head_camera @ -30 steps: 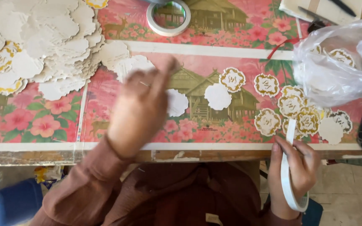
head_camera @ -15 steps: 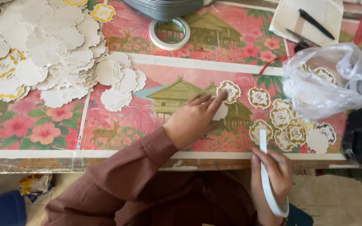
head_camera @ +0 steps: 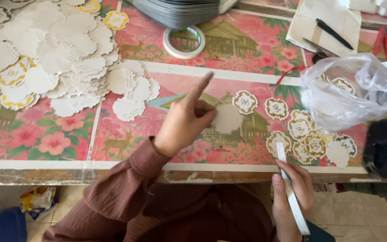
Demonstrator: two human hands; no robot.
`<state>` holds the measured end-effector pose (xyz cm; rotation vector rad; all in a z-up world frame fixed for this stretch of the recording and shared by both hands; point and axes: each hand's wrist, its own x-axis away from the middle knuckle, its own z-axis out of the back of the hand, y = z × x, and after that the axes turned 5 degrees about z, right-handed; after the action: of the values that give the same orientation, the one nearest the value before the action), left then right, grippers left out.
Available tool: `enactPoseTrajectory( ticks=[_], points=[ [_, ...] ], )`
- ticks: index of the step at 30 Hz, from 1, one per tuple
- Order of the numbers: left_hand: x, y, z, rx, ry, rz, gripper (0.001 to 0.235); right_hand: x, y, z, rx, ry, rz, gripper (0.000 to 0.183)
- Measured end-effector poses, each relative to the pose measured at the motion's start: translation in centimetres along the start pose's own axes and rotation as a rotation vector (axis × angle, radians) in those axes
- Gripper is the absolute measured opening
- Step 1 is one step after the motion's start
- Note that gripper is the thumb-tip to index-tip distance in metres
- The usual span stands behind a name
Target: The person applies adhesive tape to the back of small, flower-shaped paper cutouts. They pick up each cutout, apply the tape, and place it on the table or into a plastic bag.
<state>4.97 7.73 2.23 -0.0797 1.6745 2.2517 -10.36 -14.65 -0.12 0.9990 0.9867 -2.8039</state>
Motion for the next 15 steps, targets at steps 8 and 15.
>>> enactPoseTrajectory(
  ticks=[8,15],
  points=[
    [0.8,1.4,0.2,0.219,-0.129,0.260,0.076,-0.7,-1.1,-0.6,-0.018,-0.031,-0.043,0.019],
    [1.0,0.6,-0.8,-0.057,-0.197,0.182,0.074,-0.5,0.6,0.0,0.070,0.022,0.077,0.015]
  ],
)
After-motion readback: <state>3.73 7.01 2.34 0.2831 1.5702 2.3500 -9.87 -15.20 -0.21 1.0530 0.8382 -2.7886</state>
